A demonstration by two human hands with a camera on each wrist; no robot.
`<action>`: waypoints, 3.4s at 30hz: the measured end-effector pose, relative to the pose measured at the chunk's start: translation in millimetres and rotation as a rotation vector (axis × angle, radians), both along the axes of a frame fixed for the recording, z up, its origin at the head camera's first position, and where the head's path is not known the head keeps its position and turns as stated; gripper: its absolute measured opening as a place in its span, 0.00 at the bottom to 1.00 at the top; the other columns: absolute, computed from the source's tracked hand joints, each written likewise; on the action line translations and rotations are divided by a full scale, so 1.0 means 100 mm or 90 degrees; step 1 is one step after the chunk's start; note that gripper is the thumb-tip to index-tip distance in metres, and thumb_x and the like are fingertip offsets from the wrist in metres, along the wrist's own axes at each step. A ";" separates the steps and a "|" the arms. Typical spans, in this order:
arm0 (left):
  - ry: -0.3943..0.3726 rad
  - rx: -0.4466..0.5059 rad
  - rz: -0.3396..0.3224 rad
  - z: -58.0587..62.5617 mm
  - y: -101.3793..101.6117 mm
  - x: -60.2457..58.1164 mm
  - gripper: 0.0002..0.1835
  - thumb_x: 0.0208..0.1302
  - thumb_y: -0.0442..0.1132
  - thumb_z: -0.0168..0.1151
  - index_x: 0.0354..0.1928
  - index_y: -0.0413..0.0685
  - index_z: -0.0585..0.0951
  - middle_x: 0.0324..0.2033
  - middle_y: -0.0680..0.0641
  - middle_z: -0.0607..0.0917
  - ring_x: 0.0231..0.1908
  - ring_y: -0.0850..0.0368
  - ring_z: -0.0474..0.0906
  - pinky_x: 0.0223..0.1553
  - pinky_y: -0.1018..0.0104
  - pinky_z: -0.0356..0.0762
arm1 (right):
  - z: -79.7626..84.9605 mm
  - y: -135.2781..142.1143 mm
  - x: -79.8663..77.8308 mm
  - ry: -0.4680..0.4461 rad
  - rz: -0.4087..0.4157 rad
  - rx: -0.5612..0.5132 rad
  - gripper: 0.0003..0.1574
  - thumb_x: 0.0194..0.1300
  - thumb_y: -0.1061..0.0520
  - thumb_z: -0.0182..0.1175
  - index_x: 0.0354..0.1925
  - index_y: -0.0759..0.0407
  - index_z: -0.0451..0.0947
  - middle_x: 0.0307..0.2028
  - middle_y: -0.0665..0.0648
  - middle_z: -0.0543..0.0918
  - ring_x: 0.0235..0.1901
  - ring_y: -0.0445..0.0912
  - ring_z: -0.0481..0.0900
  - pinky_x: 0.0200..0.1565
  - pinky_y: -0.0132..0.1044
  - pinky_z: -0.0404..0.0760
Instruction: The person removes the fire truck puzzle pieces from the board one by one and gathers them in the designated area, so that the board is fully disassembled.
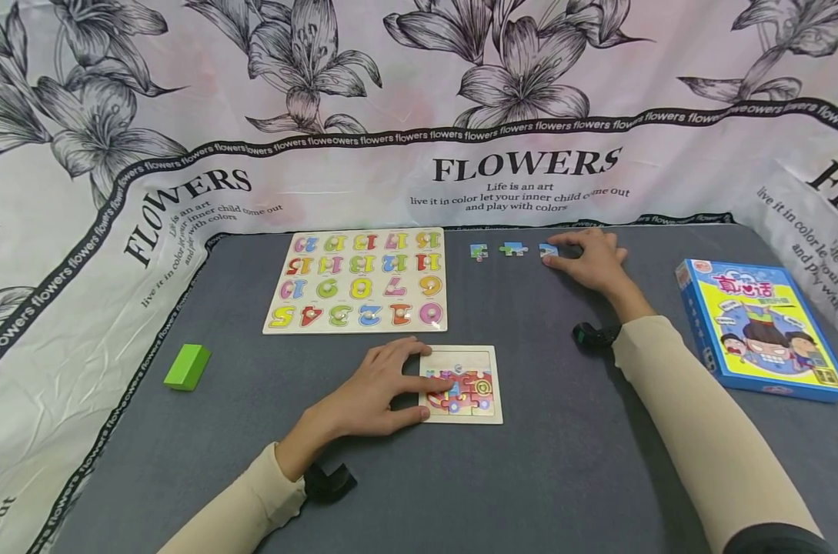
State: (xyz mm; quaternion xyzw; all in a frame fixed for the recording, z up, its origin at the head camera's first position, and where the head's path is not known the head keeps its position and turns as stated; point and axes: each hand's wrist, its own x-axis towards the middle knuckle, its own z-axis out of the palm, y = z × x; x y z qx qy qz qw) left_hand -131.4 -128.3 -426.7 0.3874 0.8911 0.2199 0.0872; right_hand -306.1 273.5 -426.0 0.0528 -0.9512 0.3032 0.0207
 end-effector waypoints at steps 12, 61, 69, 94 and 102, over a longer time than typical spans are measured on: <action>0.007 -0.002 0.000 -0.01 0.00 0.00 0.24 0.70 0.54 0.62 0.67 0.79 0.76 0.73 0.50 0.63 0.76 0.50 0.53 0.71 0.42 0.53 | 0.03 -0.04 0.02 0.004 -0.012 -0.006 0.32 0.69 0.44 0.65 0.65 0.57 0.77 0.69 0.73 0.65 0.62 0.70 0.54 0.56 0.69 0.46; 0.007 -0.004 -0.010 0.02 -0.01 -0.04 0.26 0.69 0.54 0.65 0.68 0.75 0.76 0.74 0.47 0.64 0.77 0.47 0.52 0.72 0.38 0.53 | 0.12 -0.37 0.35 0.110 0.075 -0.113 0.28 0.64 0.52 0.70 0.61 0.57 0.81 0.62 0.67 0.77 0.60 0.64 0.60 0.56 0.64 0.48; 0.008 0.004 -0.004 0.05 -0.01 -0.04 0.23 0.67 0.55 0.67 0.64 0.75 0.80 0.73 0.47 0.66 0.77 0.48 0.53 0.71 0.39 0.54 | 0.20 -0.61 0.59 0.104 0.190 -0.092 0.25 0.63 0.56 0.72 0.58 0.58 0.83 0.60 0.66 0.77 0.59 0.63 0.63 0.54 0.62 0.51; 0.016 0.000 -0.012 0.07 0.02 -0.03 0.28 0.62 0.61 0.69 0.65 0.75 0.80 0.74 0.47 0.66 0.78 0.45 0.53 0.71 0.37 0.53 | 0.16 -0.85 0.90 0.057 0.309 -0.075 0.25 0.62 0.54 0.73 0.58 0.54 0.83 0.57 0.60 0.79 0.57 0.56 0.65 0.51 0.53 0.53; 0.004 -0.023 -0.019 0.07 0.02 -0.02 0.29 0.63 0.61 0.68 0.67 0.76 0.77 0.78 0.47 0.61 0.79 0.44 0.48 0.71 0.36 0.50 | 0.17 -0.86 0.93 0.045 0.318 -0.067 0.26 0.62 0.54 0.73 0.58 0.54 0.83 0.58 0.60 0.79 0.56 0.55 0.65 0.51 0.52 0.54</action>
